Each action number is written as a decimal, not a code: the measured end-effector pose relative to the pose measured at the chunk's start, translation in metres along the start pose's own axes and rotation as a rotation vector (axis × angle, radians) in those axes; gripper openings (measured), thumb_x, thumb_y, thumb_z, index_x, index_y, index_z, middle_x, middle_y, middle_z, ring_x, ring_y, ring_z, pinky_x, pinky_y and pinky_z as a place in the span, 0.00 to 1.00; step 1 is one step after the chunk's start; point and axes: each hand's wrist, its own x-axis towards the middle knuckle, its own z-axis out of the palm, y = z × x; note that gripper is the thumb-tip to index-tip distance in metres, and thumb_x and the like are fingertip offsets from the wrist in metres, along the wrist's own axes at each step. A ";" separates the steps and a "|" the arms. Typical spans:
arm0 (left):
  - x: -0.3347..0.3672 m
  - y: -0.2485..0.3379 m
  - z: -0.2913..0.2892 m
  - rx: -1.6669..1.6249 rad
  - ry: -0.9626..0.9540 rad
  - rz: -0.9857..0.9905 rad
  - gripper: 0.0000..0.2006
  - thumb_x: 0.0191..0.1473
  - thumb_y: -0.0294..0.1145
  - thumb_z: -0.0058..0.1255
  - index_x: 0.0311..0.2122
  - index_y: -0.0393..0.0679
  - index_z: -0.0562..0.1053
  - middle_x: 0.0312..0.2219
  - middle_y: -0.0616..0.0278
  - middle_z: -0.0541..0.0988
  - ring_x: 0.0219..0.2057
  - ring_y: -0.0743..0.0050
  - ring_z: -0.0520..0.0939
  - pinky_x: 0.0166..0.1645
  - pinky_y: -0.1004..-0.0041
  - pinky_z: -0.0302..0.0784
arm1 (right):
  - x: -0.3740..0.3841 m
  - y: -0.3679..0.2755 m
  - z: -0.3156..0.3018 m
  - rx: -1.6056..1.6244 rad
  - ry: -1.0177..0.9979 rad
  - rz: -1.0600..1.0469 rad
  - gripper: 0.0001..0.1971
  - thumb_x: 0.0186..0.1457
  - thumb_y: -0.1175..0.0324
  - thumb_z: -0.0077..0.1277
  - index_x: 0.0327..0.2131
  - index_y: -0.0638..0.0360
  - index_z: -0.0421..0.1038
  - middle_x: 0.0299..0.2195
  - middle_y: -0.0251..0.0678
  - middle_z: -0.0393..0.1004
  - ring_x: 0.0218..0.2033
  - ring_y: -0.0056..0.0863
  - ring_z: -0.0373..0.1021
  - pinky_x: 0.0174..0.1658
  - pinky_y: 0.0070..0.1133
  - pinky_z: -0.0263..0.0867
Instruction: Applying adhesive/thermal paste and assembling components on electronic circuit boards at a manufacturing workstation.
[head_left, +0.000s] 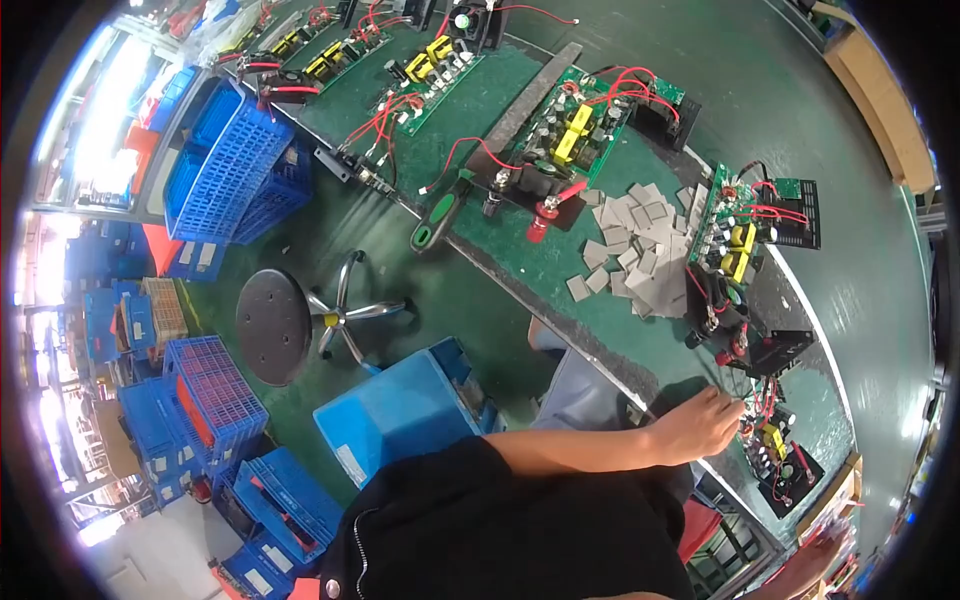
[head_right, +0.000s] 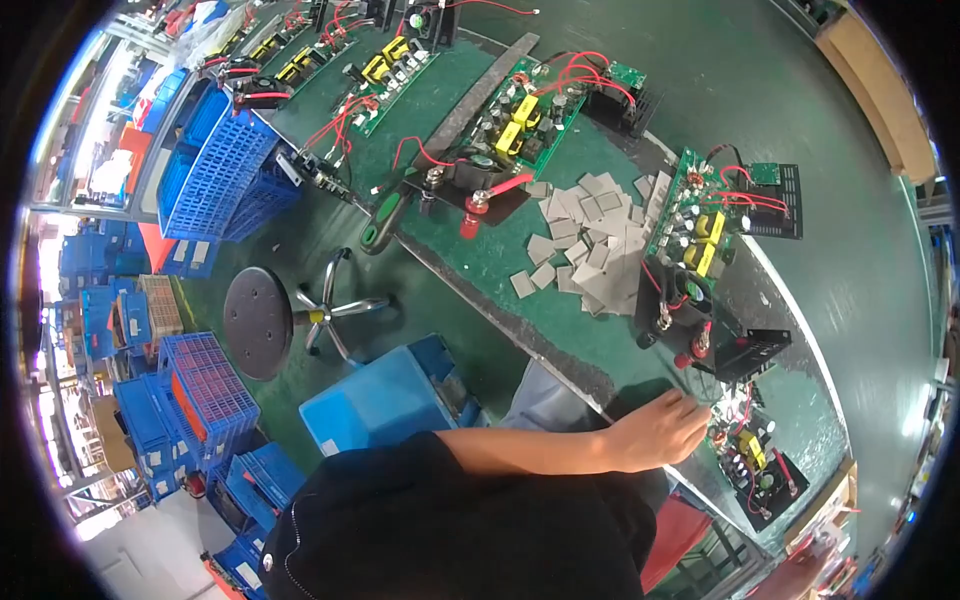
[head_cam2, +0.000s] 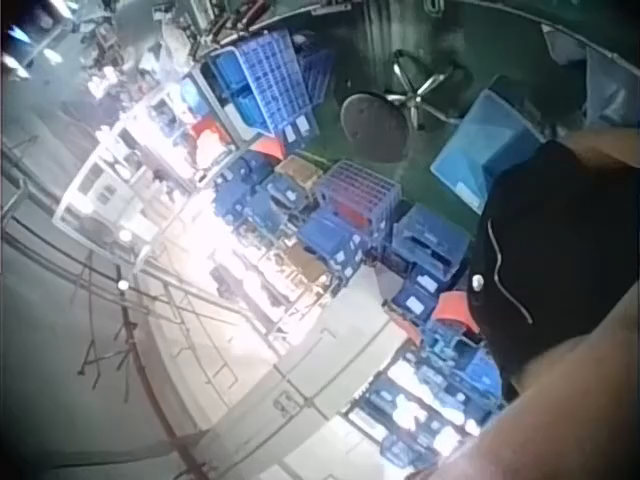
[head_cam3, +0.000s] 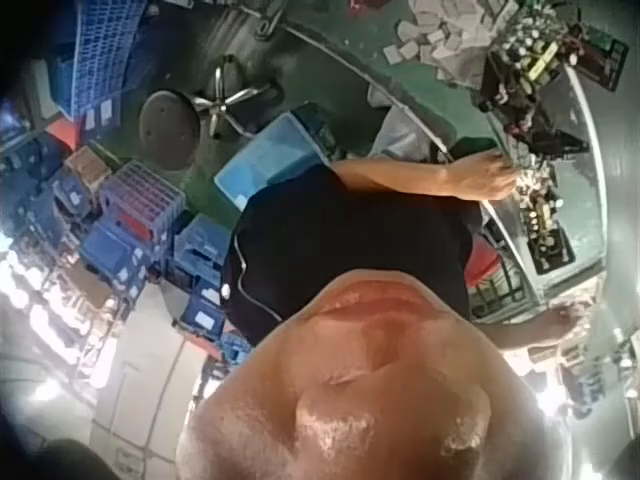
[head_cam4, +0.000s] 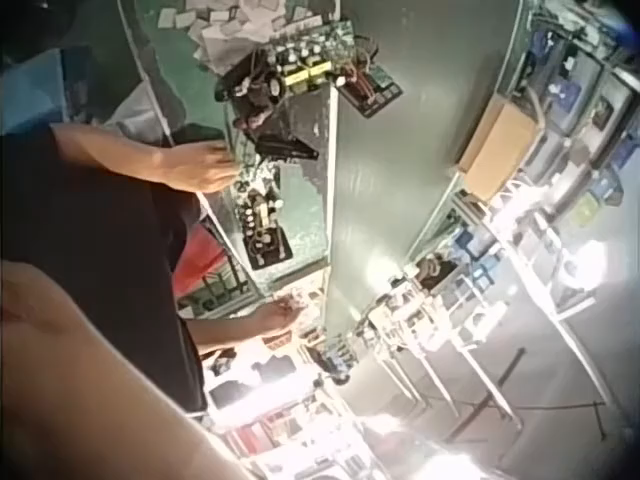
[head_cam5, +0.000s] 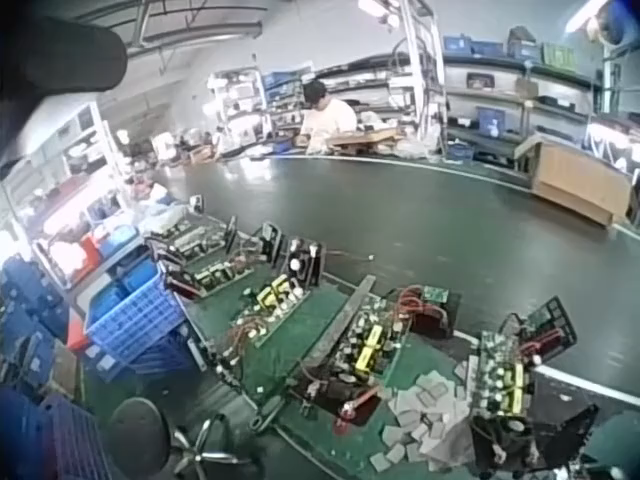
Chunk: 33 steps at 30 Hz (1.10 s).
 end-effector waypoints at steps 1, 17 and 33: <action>0.000 0.003 -0.003 0.024 0.006 0.005 0.09 0.47 0.34 0.52 0.31 0.40 0.75 0.34 0.60 0.70 0.38 0.67 0.73 0.43 0.68 0.68 | 0.020 0.002 -0.009 0.018 -0.024 0.049 0.19 0.67 0.64 0.45 0.58 0.61 0.67 0.51 0.37 0.75 0.52 0.25 0.70 0.60 0.23 0.63; -0.031 -0.019 -0.021 0.019 -0.052 -0.045 0.11 0.45 0.36 0.51 0.29 0.38 0.76 0.32 0.61 0.69 0.35 0.67 0.72 0.40 0.70 0.70 | 0.007 0.091 0.078 0.244 -0.525 0.185 0.20 0.69 0.65 0.39 0.57 0.68 0.65 0.50 0.40 0.74 0.48 0.27 0.73 0.52 0.23 0.72; -0.033 -0.021 -0.017 0.031 -0.056 -0.053 0.11 0.45 0.35 0.51 0.28 0.37 0.76 0.29 0.63 0.68 0.33 0.68 0.72 0.38 0.72 0.68 | -0.060 0.063 0.196 0.256 -0.202 0.219 0.13 0.57 0.60 0.54 0.40 0.60 0.77 0.36 0.37 0.79 0.39 0.32 0.75 0.41 0.26 0.71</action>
